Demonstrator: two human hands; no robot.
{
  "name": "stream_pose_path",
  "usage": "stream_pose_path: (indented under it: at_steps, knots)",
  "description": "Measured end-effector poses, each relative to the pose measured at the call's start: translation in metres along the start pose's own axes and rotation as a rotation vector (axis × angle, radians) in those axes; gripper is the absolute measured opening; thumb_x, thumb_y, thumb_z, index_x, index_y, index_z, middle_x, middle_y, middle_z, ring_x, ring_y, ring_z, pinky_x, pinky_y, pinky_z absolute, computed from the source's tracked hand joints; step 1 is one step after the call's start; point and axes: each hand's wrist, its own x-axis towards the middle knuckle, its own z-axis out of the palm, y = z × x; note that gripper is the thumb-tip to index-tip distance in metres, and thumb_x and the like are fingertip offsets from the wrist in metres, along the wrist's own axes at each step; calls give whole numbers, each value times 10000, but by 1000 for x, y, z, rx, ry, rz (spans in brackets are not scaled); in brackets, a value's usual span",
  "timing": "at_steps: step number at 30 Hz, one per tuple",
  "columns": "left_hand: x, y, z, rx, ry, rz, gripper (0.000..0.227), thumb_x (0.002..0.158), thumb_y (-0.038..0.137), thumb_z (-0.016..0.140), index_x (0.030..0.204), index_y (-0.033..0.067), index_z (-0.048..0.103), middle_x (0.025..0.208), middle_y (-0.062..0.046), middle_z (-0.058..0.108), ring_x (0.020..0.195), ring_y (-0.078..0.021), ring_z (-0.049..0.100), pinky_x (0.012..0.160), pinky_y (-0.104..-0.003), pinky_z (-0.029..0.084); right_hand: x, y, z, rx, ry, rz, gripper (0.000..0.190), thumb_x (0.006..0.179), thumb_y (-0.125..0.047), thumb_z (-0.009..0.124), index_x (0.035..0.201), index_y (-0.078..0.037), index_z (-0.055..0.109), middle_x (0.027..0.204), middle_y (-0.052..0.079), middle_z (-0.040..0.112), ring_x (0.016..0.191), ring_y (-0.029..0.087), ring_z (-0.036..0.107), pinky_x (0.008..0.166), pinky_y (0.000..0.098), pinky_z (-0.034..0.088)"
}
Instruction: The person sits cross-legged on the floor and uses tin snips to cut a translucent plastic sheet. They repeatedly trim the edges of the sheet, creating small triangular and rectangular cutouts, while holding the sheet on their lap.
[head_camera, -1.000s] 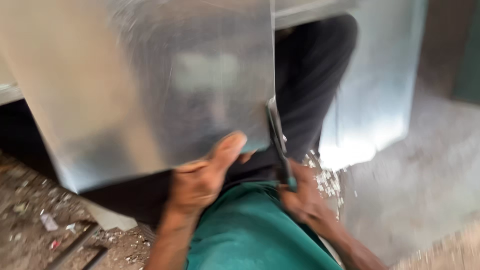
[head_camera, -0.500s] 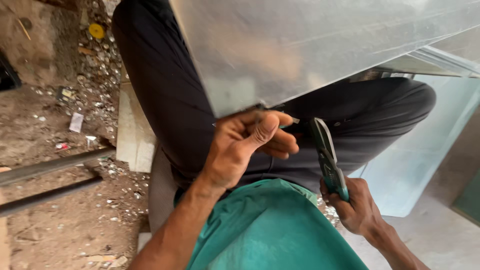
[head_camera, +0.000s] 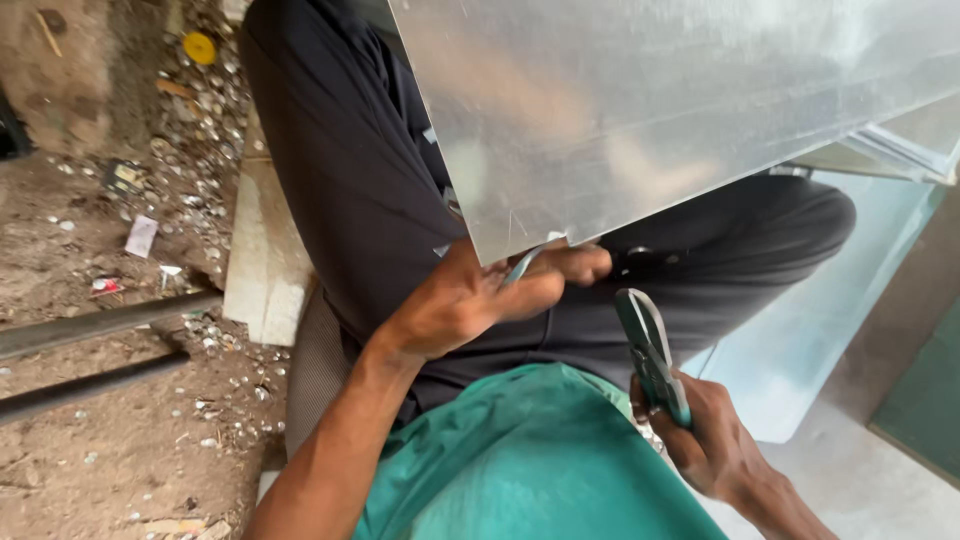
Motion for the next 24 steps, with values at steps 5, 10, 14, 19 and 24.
stream_pose_path:
  at_steps: [5, 10, 14, 19, 24]
  knots:
    - [2, -10, -15, -391, 0, -248, 242, 972, 150, 727, 1184, 33, 720, 1137, -128, 771, 1083, -279, 757, 959, -477, 648, 1, -6, 0, 21, -29, 160, 395, 693, 3, 470, 1060, -59, 602, 814, 125, 692, 584, 264, 649, 594, 429, 554]
    - [3, -25, 7, 85, 249, -256, 199, 948, 110, 770, 1114, 3, 749, 1031, -141, 789, 893, -292, 766, 830, -394, 643, -1, -13, 2, 8, -2, 86, 508, 627, -17, 475, 1127, -25, 559, 950, 159, 680, 789, 275, 636, 723, 466, 537]
    - [6, 8, 22, 1021, 365, 106, 358, 763, 183, 852, 1037, -13, 729, 963, -153, 758, 849, -295, 720, 760, -375, 567, -4, -16, 1, 36, -113, 130, 675, 617, -130, 567, 1288, -54, 573, 1002, 143, 675, 801, 277, 651, 730, 455, 547]
    - [-3, 40, 34, 607, 567, 87, 497, 835, 191, 838, 1204, -21, 582, 1033, -82, 744, 947, -142, 742, 860, -270, 612, 10, -24, 5, 109, -230, 180, 716, 557, -116, 563, 1267, -34, 610, 862, 146, 685, 774, 248, 620, 716, 396, 525]
    - [10, 13, 41, 731, 651, -64, 297, 813, 166, 888, 931, -4, 676, 891, -100, 804, 776, -155, 775, 734, -269, 621, 15, -23, 9, 102, -243, 448, 575, 687, -127, 565, 1250, -30, 633, 871, 198, 668, 770, 282, 608, 724, 414, 517]
